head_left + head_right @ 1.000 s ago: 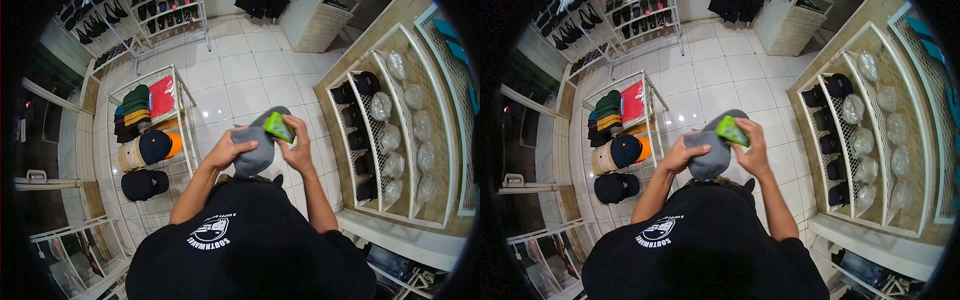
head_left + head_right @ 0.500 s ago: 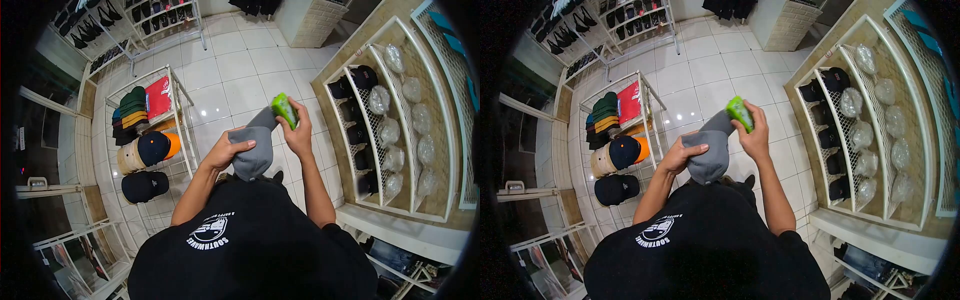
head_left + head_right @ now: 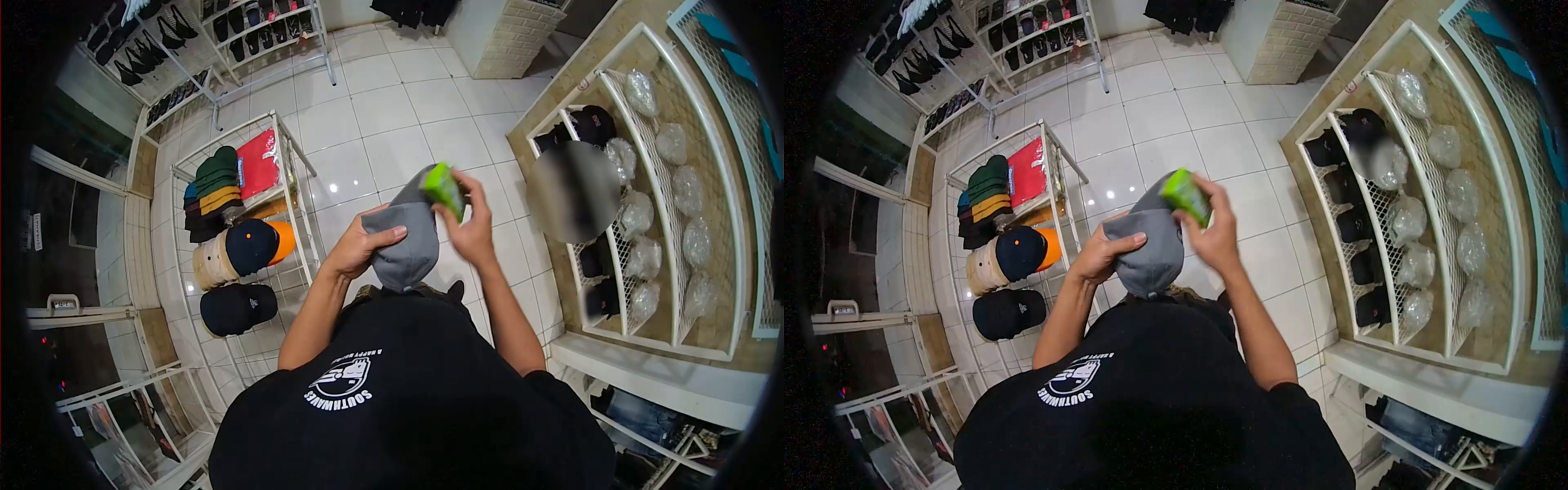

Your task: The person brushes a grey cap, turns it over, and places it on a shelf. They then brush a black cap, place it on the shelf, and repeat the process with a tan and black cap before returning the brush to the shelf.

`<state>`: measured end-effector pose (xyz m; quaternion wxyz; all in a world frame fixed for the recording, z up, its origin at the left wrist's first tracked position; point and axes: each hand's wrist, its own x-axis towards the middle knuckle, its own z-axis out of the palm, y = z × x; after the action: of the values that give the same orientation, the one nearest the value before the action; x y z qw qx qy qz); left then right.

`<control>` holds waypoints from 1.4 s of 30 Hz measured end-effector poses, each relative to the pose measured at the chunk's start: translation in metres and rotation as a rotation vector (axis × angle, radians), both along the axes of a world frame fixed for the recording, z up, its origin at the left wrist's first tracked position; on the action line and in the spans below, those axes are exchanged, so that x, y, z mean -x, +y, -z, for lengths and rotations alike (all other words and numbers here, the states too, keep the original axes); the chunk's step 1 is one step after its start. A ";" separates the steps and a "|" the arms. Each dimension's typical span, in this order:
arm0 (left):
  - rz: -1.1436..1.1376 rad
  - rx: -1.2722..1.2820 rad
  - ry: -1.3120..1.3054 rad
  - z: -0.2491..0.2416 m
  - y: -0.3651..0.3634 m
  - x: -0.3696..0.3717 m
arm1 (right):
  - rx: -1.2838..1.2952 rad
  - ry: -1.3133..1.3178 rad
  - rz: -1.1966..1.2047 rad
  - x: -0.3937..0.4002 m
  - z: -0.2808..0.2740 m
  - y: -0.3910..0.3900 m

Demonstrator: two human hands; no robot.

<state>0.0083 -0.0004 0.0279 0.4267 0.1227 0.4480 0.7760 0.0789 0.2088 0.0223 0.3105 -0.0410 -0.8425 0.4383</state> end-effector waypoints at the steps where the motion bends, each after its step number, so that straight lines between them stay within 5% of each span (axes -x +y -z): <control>1: 0.001 0.005 -0.007 0.003 -0.002 -0.002 | 0.189 -0.094 0.050 0.004 0.011 0.010; 5: -0.007 0.014 0.015 0.011 0.007 0.004 | 0.146 0.057 -0.020 -0.001 0.010 -0.010; 7: -0.028 0.021 -0.012 0.013 0.006 -0.003 | -0.195 0.088 -0.062 -0.010 -0.009 -0.017; 10: 0.062 0.033 -0.030 0.011 0.007 -0.002 | 0.113 -0.037 0.131 0.000 0.011 0.014; 13: -0.008 0.018 -0.050 0.013 0.022 -0.004 | 0.103 0.065 0.118 0.000 0.012 0.009; 15: -0.026 -0.001 -0.060 0.011 0.028 -0.008 | -0.152 0.060 -0.062 -0.014 -0.008 0.002; 20: 0.049 0.037 -0.026 0.012 0.048 -0.013 | 0.159 -0.015 0.155 -0.010 0.027 0.063; 23: 0.027 0.020 -0.006 0.007 0.075 -0.012 | 0.088 0.082 -0.032 -0.024 0.002 0.057; 24: 0.028 0.017 -0.028 0.005 0.081 -0.016 | -0.145 0.075 -0.078 -0.033 -0.020 0.058; 28: 0.070 0.033 0.002 0.004 0.115 -0.027 | 0.182 0.011 0.106 -0.026 0.005 0.126; 31: -0.014 0.044 0.015 0.008 0.145 -0.037 | 0.047 0.032 0.113 -0.033 -0.003 0.144; 35: -0.048 0.020 0.004 0.001 0.173 -0.054 | -0.224 0.097 -0.136 -0.057 -0.024 0.159; 39: -0.051 0.062 0.036 -0.012 0.195 -0.075 | 0.066 0.079 0.049 -0.054 0.002 0.208; 42: -0.118 0.024 0.098 0.000 0.212 -0.081 | -0.100 0.125 -0.258 -0.078 -0.029 0.198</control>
<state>0.0894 0.2115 0.0276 0.3591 0.1289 0.4841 0.7875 0.1566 0.4064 0.0514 0.3050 0.1102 -0.8406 0.4339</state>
